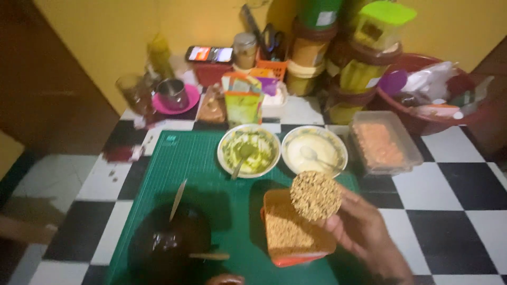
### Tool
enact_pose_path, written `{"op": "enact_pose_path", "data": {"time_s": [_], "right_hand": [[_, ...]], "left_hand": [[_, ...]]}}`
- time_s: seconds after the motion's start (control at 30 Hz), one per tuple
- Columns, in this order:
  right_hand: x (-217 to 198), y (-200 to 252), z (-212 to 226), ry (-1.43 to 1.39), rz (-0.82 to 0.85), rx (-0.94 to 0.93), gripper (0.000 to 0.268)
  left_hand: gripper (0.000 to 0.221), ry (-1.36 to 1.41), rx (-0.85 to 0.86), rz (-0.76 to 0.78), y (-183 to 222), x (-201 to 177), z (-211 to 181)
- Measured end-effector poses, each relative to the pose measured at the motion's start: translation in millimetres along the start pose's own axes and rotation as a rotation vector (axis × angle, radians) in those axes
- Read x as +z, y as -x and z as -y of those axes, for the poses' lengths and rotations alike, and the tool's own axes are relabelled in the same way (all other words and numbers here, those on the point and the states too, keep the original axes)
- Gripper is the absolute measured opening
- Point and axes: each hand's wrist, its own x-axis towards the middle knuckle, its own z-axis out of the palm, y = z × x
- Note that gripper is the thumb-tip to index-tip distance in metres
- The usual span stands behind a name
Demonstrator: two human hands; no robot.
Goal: Applying chocolate frosting to a donut with a spoon and then dipping it into sprinkles before placing it in a tray.
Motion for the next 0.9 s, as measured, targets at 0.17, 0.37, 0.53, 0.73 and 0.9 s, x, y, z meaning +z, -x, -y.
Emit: {"op": "enact_pose_path", "data": {"time_s": [0.17,0.37,0.53,0.73,0.9], "right_hand": [[25,-2,24,-0.236,0.038,-0.045,0.066],[26,21,84,-0.39,0.069,0.1,0.079],[47,35,158,-0.342,-0.137,0.152,0.077],[66,54,222,-0.238,-0.262,0.059,0.069],[42,96,230,-0.179,-0.276,-0.246,0.046]], "left_hand": [[0.033,-1.439,1.319,-0.127,-16,169,-126],[0.022,-0.214,0.164,-0.861,-45,447,-266],[0.05,-0.432,0.291,-0.521,-54,529,-311],[0.067,-0.716,0.286,-0.419,-57,569,-300],[0.079,-0.837,0.302,-0.394,-48,650,-309]]}}
